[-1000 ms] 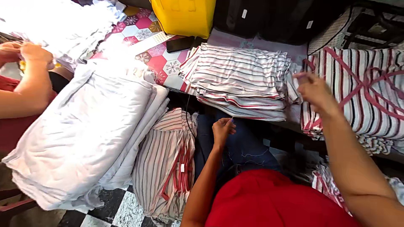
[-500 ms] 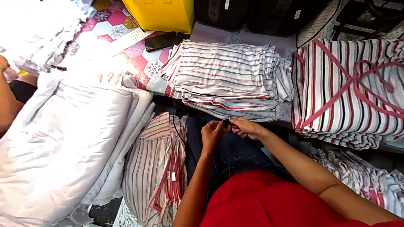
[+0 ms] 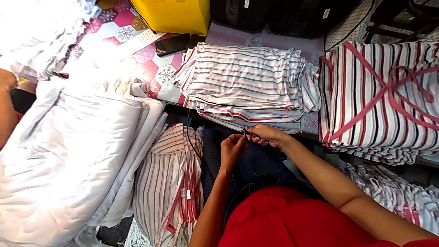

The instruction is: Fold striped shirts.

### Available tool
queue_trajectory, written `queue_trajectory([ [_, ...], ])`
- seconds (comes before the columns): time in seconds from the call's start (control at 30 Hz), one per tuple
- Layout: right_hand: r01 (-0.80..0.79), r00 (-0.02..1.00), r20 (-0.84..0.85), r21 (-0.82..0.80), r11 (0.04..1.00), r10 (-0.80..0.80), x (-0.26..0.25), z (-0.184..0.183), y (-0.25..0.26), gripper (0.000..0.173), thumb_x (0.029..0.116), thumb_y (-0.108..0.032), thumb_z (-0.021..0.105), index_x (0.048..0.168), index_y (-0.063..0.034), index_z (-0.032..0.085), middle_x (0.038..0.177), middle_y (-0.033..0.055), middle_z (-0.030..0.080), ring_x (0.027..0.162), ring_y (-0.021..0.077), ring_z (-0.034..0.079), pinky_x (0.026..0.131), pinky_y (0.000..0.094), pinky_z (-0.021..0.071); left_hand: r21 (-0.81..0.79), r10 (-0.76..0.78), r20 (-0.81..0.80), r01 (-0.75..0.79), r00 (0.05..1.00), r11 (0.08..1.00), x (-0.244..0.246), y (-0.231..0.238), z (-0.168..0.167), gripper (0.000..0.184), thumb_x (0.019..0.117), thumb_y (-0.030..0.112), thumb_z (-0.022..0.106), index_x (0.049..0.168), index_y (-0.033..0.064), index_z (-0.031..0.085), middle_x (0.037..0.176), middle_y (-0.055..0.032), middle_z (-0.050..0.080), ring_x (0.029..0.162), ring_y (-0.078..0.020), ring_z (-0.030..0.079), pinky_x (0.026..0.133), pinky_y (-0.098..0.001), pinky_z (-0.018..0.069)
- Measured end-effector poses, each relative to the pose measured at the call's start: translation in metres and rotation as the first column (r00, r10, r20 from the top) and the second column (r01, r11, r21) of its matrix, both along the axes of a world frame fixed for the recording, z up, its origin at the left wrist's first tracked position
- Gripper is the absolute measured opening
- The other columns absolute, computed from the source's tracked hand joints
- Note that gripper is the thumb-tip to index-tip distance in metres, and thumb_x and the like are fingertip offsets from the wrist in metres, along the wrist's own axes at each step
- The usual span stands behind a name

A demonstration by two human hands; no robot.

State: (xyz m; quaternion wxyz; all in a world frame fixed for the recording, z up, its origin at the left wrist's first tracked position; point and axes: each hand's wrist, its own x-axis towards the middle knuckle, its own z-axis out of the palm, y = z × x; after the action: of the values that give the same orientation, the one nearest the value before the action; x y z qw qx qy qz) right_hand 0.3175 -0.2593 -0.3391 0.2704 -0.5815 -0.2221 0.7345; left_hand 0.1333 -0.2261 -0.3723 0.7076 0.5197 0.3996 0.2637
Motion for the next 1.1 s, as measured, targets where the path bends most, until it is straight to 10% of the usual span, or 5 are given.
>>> queue_trajectory([
  [0.27,-0.117,0.925,0.374,0.108,0.987,0.069,0.003,0.000,-0.020,0.046,0.1130,-0.038,0.035,0.090,-0.0069,0.061,0.061,-0.0076,0.042,0.048,0.0021,0.035,0.049,0.0207,0.0313,0.015,-0.142,-0.173,0.147,0.975,0.989,-0.004,-0.004,-0.002,0.013,0.1006,0.005,0.061,0.103,-0.0064,0.067,0.070,-0.0044,0.070,0.055,-0.0097,0.067,0.056,-0.0270,0.0597],
  [0.4,-0.475,0.526,0.741,-0.151,0.867,0.417,0.034,0.015,-0.073,0.057,0.1046,-0.050,0.053,0.112,0.0031,0.069,0.105,0.0272,0.069,0.104,0.0452,0.066,0.092,0.0659,0.0475,0.109,-0.478,-0.555,0.629,0.681,0.769,0.003,-0.006,0.001,0.021,0.0995,0.015,0.064,0.106,-0.0036,0.073,0.091,-0.0148,0.075,0.082,-0.0236,0.074,0.082,-0.0432,0.0605],
  [0.53,-0.521,0.348,0.744,-0.353,0.777,0.571,0.052,0.057,-0.118,0.040,0.1077,-0.036,0.052,0.127,-0.0066,0.070,0.129,0.0246,0.065,0.119,0.0466,0.061,0.099,0.0679,0.0430,0.263,-0.424,-0.703,0.762,0.571,0.591,0.047,-0.013,0.046,0.030,0.0987,0.026,0.067,0.109,-0.0018,0.074,0.116,-0.0216,0.070,0.107,-0.0377,0.068,0.095,-0.0578,0.0526],
  [0.8,-0.416,0.296,0.886,-0.216,0.883,0.357,0.060,0.114,-0.143,0.033,0.1089,-0.027,0.049,0.130,-0.0111,0.069,0.133,0.0239,0.061,0.108,0.0481,0.064,0.089,0.0674,0.0465,0.519,-0.193,-0.739,0.727,0.646,0.449,0.226,-0.009,0.079,0.061,0.0978,0.039,0.069,0.137,-0.0051,0.056,0.133,-0.0275,0.058,0.122,-0.0436,0.060,0.093,-0.0584,0.0529],
  [1.1,0.022,0.478,0.818,0.352,0.936,-0.319,0.097,0.094,-0.154,0.038,0.1104,-0.021,0.043,0.122,0.0056,0.068,0.123,0.0236,0.065,0.112,0.0357,0.065,0.102,0.0508,0.0488,0.720,-0.418,-0.470,0.612,0.777,0.327,0.142,-0.041,0.024,0.017,0.0966,0.003,0.061,0.095,-0.0060,0.075,0.096,-0.0227,0.072,0.093,-0.0378,0.072,0.087,-0.0516,0.0583],
])
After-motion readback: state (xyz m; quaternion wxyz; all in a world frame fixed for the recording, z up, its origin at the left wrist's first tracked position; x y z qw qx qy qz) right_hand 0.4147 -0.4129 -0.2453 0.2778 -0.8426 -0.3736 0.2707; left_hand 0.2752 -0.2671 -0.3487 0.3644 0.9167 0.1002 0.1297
